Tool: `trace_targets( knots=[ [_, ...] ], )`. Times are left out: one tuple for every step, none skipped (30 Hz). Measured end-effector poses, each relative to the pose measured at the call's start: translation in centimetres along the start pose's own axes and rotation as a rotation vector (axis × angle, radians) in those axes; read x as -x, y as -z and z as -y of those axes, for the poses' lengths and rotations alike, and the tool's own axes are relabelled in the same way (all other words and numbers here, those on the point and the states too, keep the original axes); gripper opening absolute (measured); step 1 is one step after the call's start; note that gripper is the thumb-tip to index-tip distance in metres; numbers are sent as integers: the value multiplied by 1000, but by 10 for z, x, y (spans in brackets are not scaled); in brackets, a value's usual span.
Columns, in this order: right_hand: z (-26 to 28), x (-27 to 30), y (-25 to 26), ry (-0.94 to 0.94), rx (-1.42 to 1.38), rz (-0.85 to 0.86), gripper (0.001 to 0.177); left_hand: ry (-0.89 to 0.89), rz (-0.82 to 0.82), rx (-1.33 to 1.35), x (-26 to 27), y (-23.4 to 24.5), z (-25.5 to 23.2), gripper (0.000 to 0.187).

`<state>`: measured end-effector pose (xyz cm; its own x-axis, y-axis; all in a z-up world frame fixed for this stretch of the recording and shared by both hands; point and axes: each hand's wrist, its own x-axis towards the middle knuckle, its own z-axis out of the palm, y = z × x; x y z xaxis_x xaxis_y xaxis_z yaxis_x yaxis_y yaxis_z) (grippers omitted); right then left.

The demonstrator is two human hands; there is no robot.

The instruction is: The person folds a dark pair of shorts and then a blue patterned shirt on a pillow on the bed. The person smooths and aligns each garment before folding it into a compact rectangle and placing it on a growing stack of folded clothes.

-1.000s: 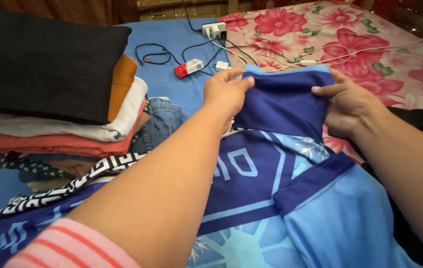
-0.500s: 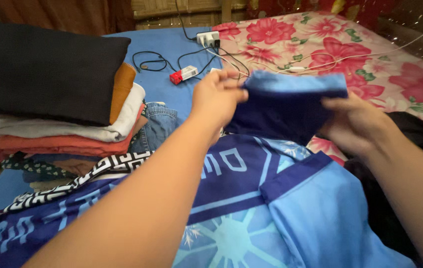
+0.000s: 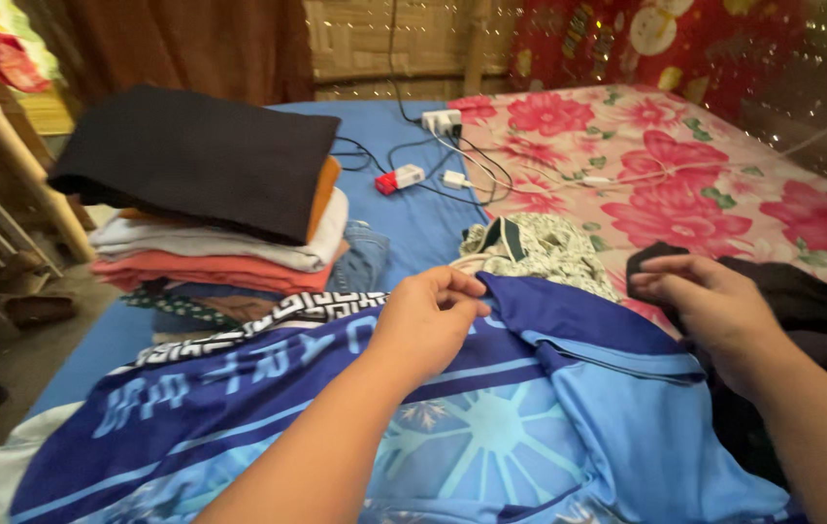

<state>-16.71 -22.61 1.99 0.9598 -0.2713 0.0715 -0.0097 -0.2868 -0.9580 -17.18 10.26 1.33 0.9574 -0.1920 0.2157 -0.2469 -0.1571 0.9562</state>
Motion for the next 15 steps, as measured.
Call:
trace_targets(
  knots=[
    [8, -1, -10, 45, 92, 29, 30, 0, -27, -27, 3, 5, -1, 22],
    [14, -3, -22, 92, 184, 58, 30, 1, -55, -53, 5, 10, -2, 21],
    [19, -3, -34, 133, 277, 87, 30, 5, -81, -79, 9, 15, -1, 20],
    [23, -3, -46, 136, 311, 130, 30, 7, -121, -131, 13, 19, 1, 19],
    [28, -3, -59, 140, 345, 174, 30, 10, -163, -183, 17, 26, 3, 18],
    [32, -2, -71, 144, 378, 218, 30, 13, -204, -235, 20, 33, 6, 17],
    [35, -2, -83, 133, 379, 236, 30, 49, -236, -250, 23, 41, 10, 16],
    [38, -1, -95, 123, 380, 254, 29, 85, -269, -265, 27, 51, 16, 16],
    [41, 1, -108, 111, 381, 274, 29, 124, -302, -282, 31, 63, 23, 15],
    [44, 1, -119, 125, 369, 302, 29, 126, -359, -343, 34, 76, 30, 16],
    [47, 2, -129, 137, 357, 331, 30, 132, -415, -405, 38, 90, 38, 16],
    [49, 1, -140, 148, 345, 360, 30, 137, -470, -468, 41, 104, 45, 17],
    [52, 0, -150, 158, 387, 374, 31, 130, -518, -492, 43, 119, 50, 17],
    [54, -2, -160, 168, 429, 388, 32, 122, -566, -517, 46, 135, 55, 18],
    [56, -4, -169, 177, 471, 402, 32, 114, -613, -542, 49, 148, 59, 18]
  ],
)
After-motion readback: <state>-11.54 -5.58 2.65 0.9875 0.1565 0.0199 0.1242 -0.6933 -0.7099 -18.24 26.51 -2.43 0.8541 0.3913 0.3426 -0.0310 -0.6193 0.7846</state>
